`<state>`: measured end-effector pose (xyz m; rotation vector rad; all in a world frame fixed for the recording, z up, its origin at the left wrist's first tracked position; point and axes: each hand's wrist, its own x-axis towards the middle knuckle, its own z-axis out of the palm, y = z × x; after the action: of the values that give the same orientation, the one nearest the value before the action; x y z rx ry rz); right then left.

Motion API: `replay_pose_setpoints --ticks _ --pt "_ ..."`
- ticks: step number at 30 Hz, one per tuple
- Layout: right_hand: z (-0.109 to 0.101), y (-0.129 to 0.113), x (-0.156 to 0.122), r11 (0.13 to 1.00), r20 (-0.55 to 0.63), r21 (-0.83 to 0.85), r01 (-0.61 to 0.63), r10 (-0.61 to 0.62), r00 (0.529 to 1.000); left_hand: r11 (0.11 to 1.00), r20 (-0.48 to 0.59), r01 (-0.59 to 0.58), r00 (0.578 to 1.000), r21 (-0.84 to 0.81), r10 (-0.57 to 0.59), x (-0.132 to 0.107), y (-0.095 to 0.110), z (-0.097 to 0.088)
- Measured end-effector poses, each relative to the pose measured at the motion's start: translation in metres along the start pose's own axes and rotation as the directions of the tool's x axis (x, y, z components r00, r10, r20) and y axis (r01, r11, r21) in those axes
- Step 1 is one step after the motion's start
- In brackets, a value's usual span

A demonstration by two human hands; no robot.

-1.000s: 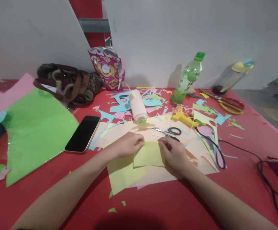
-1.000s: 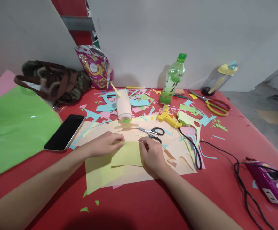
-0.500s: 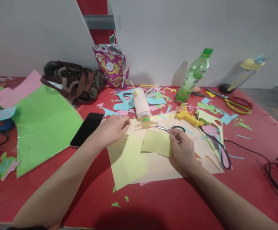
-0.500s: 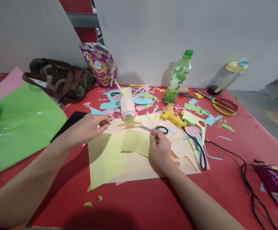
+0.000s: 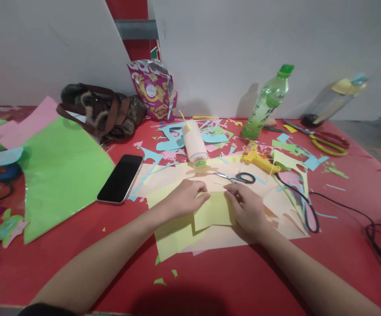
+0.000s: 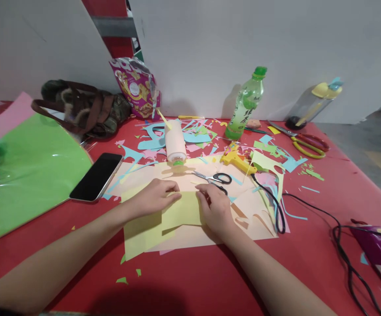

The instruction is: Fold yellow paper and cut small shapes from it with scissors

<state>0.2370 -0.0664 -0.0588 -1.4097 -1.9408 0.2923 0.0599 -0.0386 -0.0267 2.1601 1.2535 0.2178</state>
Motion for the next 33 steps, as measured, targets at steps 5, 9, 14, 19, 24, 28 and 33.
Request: replay_pose_setpoints --ticks 5,9,14,19,24,28,33 --pt "0.007 0.006 0.002 0.988 0.105 -0.066 0.141 -0.134 0.985 0.963 -0.023 -0.007 1.000 0.270 0.014 -0.005 0.001 0.010" --pt "0.011 0.006 0.000 0.982 0.178 -0.118 0.145 -0.123 0.976 0.887 -0.049 -0.066 0.994 0.458 0.099 -0.010 0.006 0.016" --pt "0.009 0.001 -0.002 0.971 0.223 -0.231 0.054 -0.001 0.975 0.819 -0.024 -0.137 0.983 0.557 0.180 -0.020 0.001 0.033" --pt "0.007 -0.005 -0.001 0.919 0.243 -0.392 -0.035 0.140 0.960 0.750 0.016 -0.197 0.970 0.631 0.241 -0.027 -0.007 0.045" --pt "0.006 -0.006 -0.001 0.889 0.304 -0.458 0.017 0.139 0.943 0.735 0.025 -0.189 0.973 0.652 0.228 -0.027 -0.005 0.046" --pt "0.006 -0.004 -0.003 0.892 0.345 -0.446 0.078 0.090 0.934 0.745 -0.013 -0.140 0.981 0.653 0.195 -0.027 0.001 0.050" --pt "0.005 -0.004 -0.005 0.894 0.371 -0.435 0.106 0.071 0.926 0.765 -0.008 -0.100 0.991 0.636 0.137 -0.027 0.007 0.052"
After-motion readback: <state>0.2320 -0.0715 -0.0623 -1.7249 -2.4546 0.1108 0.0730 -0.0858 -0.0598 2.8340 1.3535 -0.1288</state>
